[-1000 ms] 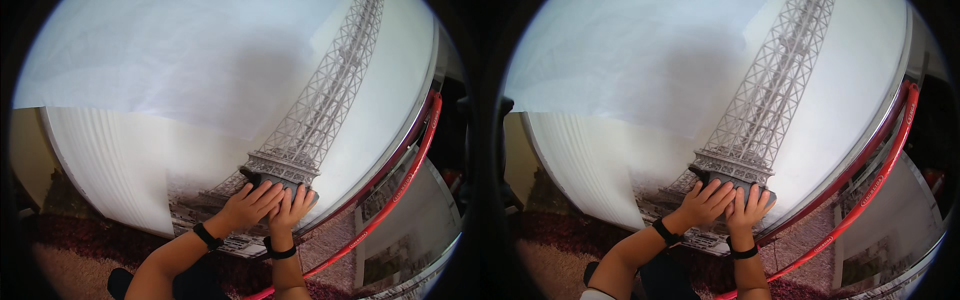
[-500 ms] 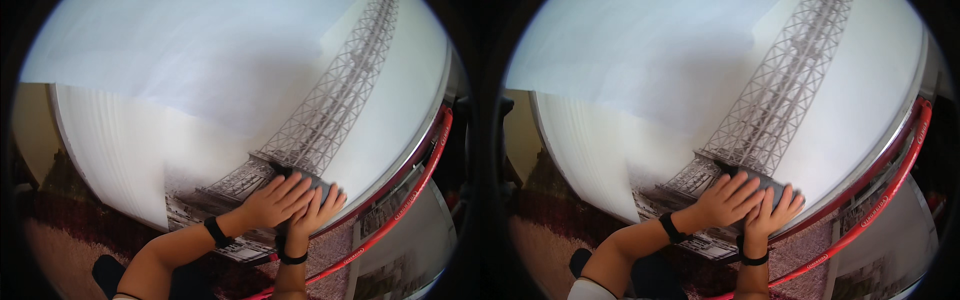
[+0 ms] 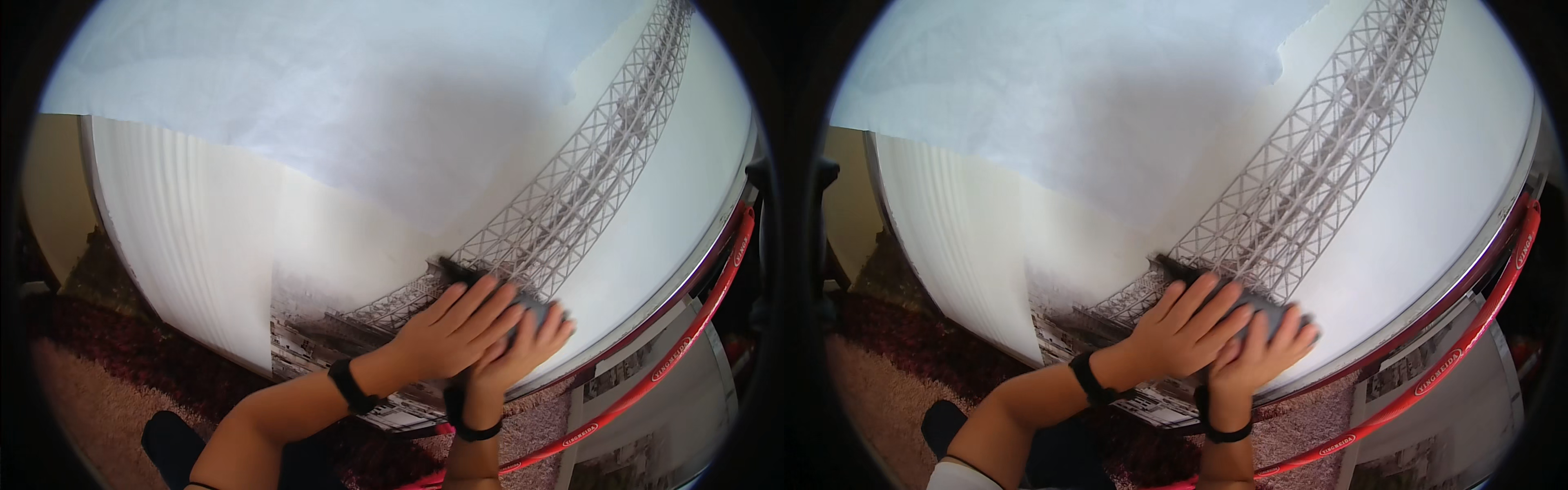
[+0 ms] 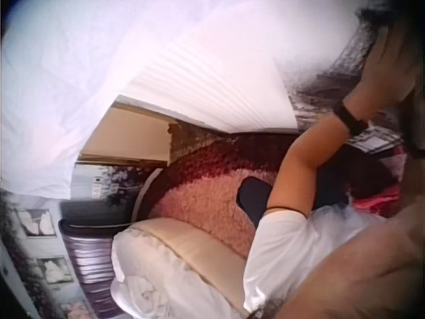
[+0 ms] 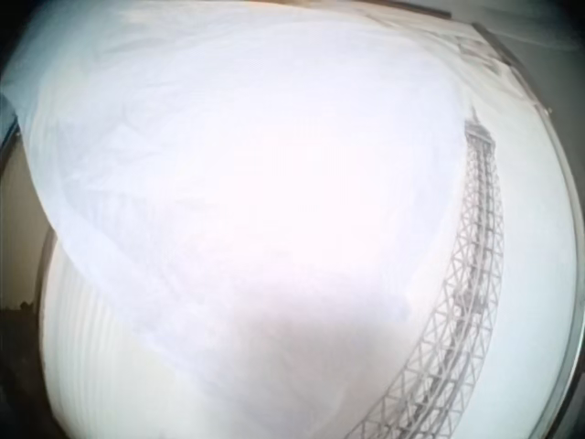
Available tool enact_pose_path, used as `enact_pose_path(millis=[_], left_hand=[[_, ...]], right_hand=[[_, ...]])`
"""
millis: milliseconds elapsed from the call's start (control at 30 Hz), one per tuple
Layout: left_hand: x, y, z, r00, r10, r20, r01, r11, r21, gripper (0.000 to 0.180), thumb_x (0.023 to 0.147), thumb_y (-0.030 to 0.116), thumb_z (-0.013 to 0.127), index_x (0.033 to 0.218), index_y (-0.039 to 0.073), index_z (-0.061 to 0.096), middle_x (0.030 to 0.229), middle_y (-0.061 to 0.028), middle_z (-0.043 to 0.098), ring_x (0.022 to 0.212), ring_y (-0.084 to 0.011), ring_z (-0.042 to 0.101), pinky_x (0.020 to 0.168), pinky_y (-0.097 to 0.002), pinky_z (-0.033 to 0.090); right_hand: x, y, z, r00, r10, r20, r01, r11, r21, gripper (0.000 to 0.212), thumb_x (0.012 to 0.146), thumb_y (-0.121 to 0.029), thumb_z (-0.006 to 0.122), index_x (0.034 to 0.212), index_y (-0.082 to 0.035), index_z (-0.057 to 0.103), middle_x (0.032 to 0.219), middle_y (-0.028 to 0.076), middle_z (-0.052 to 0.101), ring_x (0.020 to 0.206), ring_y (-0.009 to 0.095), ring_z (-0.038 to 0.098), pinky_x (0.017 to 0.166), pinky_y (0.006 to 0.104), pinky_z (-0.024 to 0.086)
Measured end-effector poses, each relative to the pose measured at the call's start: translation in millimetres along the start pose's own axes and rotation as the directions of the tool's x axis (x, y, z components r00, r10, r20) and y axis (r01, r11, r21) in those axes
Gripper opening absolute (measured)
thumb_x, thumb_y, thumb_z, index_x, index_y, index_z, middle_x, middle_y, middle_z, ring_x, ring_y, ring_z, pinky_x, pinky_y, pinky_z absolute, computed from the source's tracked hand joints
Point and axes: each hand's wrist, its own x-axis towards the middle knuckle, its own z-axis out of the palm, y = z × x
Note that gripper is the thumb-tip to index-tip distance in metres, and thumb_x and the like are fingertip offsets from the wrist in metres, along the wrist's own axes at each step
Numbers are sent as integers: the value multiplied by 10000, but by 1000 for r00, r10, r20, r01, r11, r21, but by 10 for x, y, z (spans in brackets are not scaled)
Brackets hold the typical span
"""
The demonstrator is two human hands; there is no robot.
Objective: The person smooths a large wallpaper featuring the Eiffel Tower using a squeegee tool, then places the tool on a round bed and arranges the pillows and duvet.
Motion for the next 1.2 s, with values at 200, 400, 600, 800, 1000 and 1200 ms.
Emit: enact_pose_path(millis=[200, 400, 600, 800, 1000, 1200], left_hand=[[-980, -96, -63, 995, 25, 96, -34, 995, 89, 398, 958, 351, 485, 1299, 152, 533, 1363, -123, 510, 1341, -360, 389, 1140, -509, 206], [-44, -239, -120, 997, -73, -1, 72, 993, 93, 399, 940, 320, 505, 1283, 136, 591, 1392, -97, 524, 1302, -304, 463, 1104, -450, 299], [-474, -225, -108, 994, -113, -10, 113, 990, 87, 384, 943, 329, 517, 1270, 142, 590, 1376, -93, 534, 1286, -311, 471, 1088, -465, 316], [-1383, -62, -2, 992, -129, 4, 128, 984, 125, 386, 939, 344, 531, 1269, 149, 579, 1384, -94, 515, 1272, -333, 462, 1085, -491, 303], [-178, -43, -45, 988, -152, -16, 152, 988, 40, 400, 930, 340, 534, 1262, 125, 598, 1379, -102, 530, 1291, -329, 460, 1119, -487, 269], [-380, -39, 1, 995, -104, 3, 104, 994, -25, 403, 953, 322, 494, 1298, 129, 577, 1406, -97, 507, 1327, -321, 430, 1140, -475, 229]], right_hand=[[-789, -289, 169, 990, -121, 76, 126, 989, -72, 337, 982, -254, 434, 1252, -66, 505, 1417, 298, 394, 1345, 536, 283, 1045, 693, 210], [134, -325, 168, 999, 19, -41, -15, 995, 97, 334, 959, -305, 446, 1151, -80, 601, 1407, 266, 414, 1321, 523, 289, 1031, 703, 168], [-206, -365, 152, 995, -34, 89, 27, 997, 75, 325, 893, -295, 510, 1141, -95, 573, 1333, 249, 468, 1199, 519, 377, 976, 710, 205], [-1081, -426, 361, 990, -137, 19, 137, 991, 13, 271, 924, -307, 488, 1135, -142, 529, 1254, 224, 514, 1052, 451, 473, 930, 702, 259], [-36, -227, 124, 1000, -6, 15, 6, 999, 37, 313, 939, -277, 485, 1184, -100, 568, 1402, 290, 400, 1327, 509, 281, 1048, 706, 129], [-268, -182, 88, 999, -4, 49, 4, 1000, 6, 357, 951, -258, 467, 1239, -65, 551, 1449, 333, 307, 1379, 534, 201, 1069, 694, 129]])
